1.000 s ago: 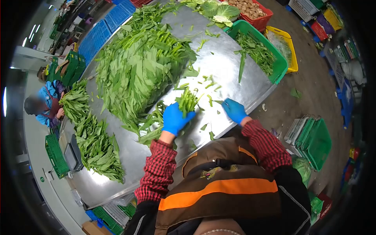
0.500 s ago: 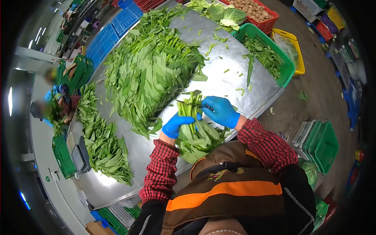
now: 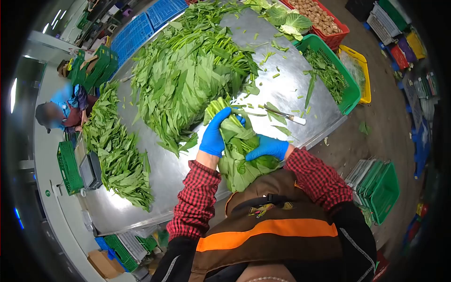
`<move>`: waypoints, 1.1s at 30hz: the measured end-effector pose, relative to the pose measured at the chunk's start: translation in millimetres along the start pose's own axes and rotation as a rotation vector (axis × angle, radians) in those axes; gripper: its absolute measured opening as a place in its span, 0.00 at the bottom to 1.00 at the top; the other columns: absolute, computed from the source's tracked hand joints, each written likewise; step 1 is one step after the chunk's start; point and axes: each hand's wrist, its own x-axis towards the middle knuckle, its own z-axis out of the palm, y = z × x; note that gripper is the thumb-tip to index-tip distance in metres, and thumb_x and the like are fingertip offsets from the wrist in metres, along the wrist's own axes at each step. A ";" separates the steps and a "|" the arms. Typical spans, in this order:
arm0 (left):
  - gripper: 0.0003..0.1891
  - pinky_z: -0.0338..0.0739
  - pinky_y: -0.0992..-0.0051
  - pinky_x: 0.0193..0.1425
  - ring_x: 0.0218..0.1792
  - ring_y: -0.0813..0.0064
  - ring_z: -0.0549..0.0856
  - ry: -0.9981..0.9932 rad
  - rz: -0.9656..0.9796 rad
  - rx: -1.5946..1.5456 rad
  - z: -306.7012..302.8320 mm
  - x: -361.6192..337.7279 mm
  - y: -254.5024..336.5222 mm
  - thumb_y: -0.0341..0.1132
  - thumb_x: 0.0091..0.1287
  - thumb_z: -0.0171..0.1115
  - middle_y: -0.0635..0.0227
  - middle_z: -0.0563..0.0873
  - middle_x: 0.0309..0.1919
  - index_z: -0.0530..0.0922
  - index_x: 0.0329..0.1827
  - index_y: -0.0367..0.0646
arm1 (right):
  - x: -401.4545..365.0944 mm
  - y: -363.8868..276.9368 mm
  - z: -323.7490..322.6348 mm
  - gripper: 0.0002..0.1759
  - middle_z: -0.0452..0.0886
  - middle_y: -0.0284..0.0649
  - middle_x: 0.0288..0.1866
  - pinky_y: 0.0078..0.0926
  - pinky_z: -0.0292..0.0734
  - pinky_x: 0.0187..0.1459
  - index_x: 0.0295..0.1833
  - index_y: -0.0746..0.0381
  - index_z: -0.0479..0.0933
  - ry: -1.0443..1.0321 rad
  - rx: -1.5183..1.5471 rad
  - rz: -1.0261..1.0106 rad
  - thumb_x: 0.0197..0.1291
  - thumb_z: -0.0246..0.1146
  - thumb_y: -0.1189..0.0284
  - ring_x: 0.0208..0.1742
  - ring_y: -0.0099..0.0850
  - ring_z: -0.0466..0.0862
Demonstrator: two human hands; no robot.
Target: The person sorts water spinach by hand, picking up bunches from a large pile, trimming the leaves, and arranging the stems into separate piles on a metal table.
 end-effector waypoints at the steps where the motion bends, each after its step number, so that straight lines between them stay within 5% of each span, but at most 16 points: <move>1: 0.17 0.80 0.64 0.54 0.46 0.64 0.85 0.008 -0.004 0.003 4.5 0.8 1.2 0.40 0.71 0.57 0.59 0.86 0.45 0.77 0.56 0.37 | 2.2 7.4 6.3 0.41 0.74 0.43 0.65 0.29 0.67 0.66 0.71 0.65 0.63 -0.034 0.203 0.084 0.52 0.73 0.68 0.64 0.32 0.73; 3: 0.19 0.78 0.66 0.57 0.47 0.68 0.84 0.001 -0.032 0.056 -2.6 -7.4 8.0 0.43 0.72 0.55 0.60 0.85 0.47 0.77 0.56 0.37 | 0.3 15.5 9.8 0.39 0.74 0.43 0.64 0.29 0.68 0.66 0.70 0.65 0.64 -0.043 0.357 0.083 0.54 0.71 0.71 0.64 0.32 0.74; 5: 0.19 0.75 0.71 0.60 0.49 0.73 0.83 -0.070 0.146 0.616 -46.8 -15.9 15.1 0.43 0.73 0.54 0.62 0.84 0.49 0.77 0.55 0.37 | -2.4 24.0 11.6 0.36 0.75 0.43 0.64 0.29 0.69 0.65 0.70 0.65 0.65 -0.060 0.511 0.093 0.55 0.69 0.73 0.63 0.32 0.75; 7: 0.19 0.71 0.74 0.62 0.54 0.74 0.80 -0.067 -0.038 0.412 -96.8 -29.8 6.6 0.39 0.74 0.49 0.64 0.82 0.54 0.76 0.59 0.35 | 2.5 26.9 5.2 0.36 0.75 0.43 0.64 0.31 0.70 0.64 0.70 0.65 0.63 0.055 0.473 0.056 0.56 0.67 0.74 0.62 0.32 0.76; 8: 0.20 0.70 0.72 0.65 0.57 0.72 0.78 -0.166 0.052 0.559 -210.0 -15.7 -24.0 0.36 0.74 0.46 0.63 0.79 0.59 0.72 0.64 0.34 | 2.9 26.3 5.8 0.35 0.75 0.43 0.64 0.32 0.72 0.63 0.70 0.65 0.63 0.071 0.496 0.071 0.57 0.66 0.74 0.62 0.33 0.76; 9: 0.22 0.69 0.70 0.68 0.58 0.70 0.78 -0.048 -0.205 0.289 -117.0 -55.2 -16.0 0.35 0.75 0.44 0.62 0.76 0.62 0.68 0.67 0.33 | 4.6 27.1 6.1 0.35 0.75 0.43 0.64 0.32 0.72 0.63 0.70 0.65 0.63 0.052 0.488 0.072 0.57 0.66 0.74 0.62 0.33 0.76; 10: 0.24 0.68 0.68 0.69 0.60 0.68 0.77 0.101 -0.235 0.313 -109.5 -65.4 -31.3 0.36 0.75 0.44 0.60 0.73 0.65 0.64 0.70 0.35 | 6.2 29.5 7.1 0.34 0.75 0.44 0.63 0.32 0.72 0.63 0.70 0.65 0.64 0.090 0.522 0.066 0.57 0.66 0.74 0.61 0.33 0.77; 11: 0.24 0.70 0.68 0.68 0.62 0.68 0.76 -0.144 -0.094 0.147 -130.9 -63.6 -58.4 0.39 0.75 0.46 0.59 0.74 0.65 0.65 0.70 0.36 | 8.9 32.8 10.1 0.34 0.76 0.44 0.62 0.31 0.73 0.63 0.70 0.65 0.64 0.130 0.555 0.061 0.58 0.65 0.75 0.61 0.33 0.77; 12: 0.25 0.71 0.69 0.67 0.61 0.69 0.77 -0.011 -0.107 0.074 -120.2 -65.2 -75.7 0.44 0.75 0.48 0.60 0.76 0.63 0.67 0.68 0.37 | 13.9 40.5 14.5 0.30 0.76 0.43 0.62 0.32 0.74 0.61 0.68 0.64 0.66 0.183 0.628 0.036 0.60 0.64 0.71 0.60 0.34 0.78; 14: 0.24 0.73 0.72 0.64 0.54 0.73 0.82 -0.035 -0.278 0.013 -66.8 -61.9 -79.0 0.46 0.76 0.47 0.63 0.82 0.55 0.70 0.66 0.39 | 22.2 66.8 11.8 0.27 0.76 0.43 0.62 0.34 0.76 0.59 0.66 0.63 0.68 0.206 0.999 0.392 0.64 0.61 0.66 0.57 0.34 0.79; 15: 0.24 0.72 0.73 0.64 0.56 0.75 0.79 -0.012 -0.142 0.278 -63.0 -75.0 -90.6 0.45 0.77 0.45 0.63 0.79 0.59 0.67 0.69 0.38 | 25.5 83.3 19.8 0.23 0.75 0.43 0.62 0.34 0.76 0.57 0.65 0.62 0.70 0.247 1.062 0.205 0.68 0.57 0.64 0.55 0.34 0.79; 17: 0.29 0.62 0.72 0.72 0.68 0.73 0.67 0.064 0.172 0.257 -89.6 -46.6 -146.0 0.44 0.75 0.50 0.62 0.66 0.71 0.59 0.74 0.38 | 56.4 138.7 0.7 0.25 0.73 0.45 0.65 0.37 0.74 0.61 0.70 0.63 0.65 0.319 0.545 -0.034 0.71 0.52 0.63 0.61 0.39 0.75; 19: 0.40 0.55 0.71 0.76 0.72 0.71 0.62 0.075 0.118 0.318 -51.3 -66.2 -104.3 0.47 0.68 0.63 0.61 0.62 0.73 0.53 0.77 0.40 | 43.0 60.7 32.1 0.28 0.72 0.47 0.65 0.38 0.72 0.63 0.71 0.63 0.64 0.305 0.835 0.085 0.73 0.49 0.58 0.62 0.42 0.75; 21: 0.44 0.53 0.70 0.77 0.73 0.70 0.60 -0.006 -0.144 0.137 -54.8 -72.0 -89.9 0.48 0.66 0.65 0.62 0.60 0.74 0.51 0.77 0.40 | 42.8 100.5 18.7 0.28 0.73 0.48 0.65 0.39 0.72 0.63 0.70 0.63 0.66 0.273 0.817 0.056 0.72 0.49 0.56 0.62 0.42 0.75; 25: 0.46 0.52 0.69 0.77 0.74 0.71 0.59 0.058 0.094 0.391 -80.9 -49.2 -118.3 0.45 0.63 0.68 0.65 0.59 0.75 0.49 0.78 0.44 | 85.4 132.3 11.5 0.30 0.76 0.45 0.63 0.39 0.71 0.64 0.67 0.62 0.69 0.343 0.702 0.039 0.68 0.53 0.52 0.61 0.40 0.76; 33: 0.33 0.74 0.71 0.60 0.51 0.72 0.81 0.155 0.204 0.631 -116.1 -57.4 -73.8 0.43 0.54 0.75 0.65 0.84 0.53 0.75 0.62 0.40 | 74.9 72.8 46.4 0.28 0.79 0.35 0.60 0.33 0.73 0.59 0.65 0.56 0.72 0.436 0.653 0.102 0.66 0.57 0.52 0.57 0.32 0.79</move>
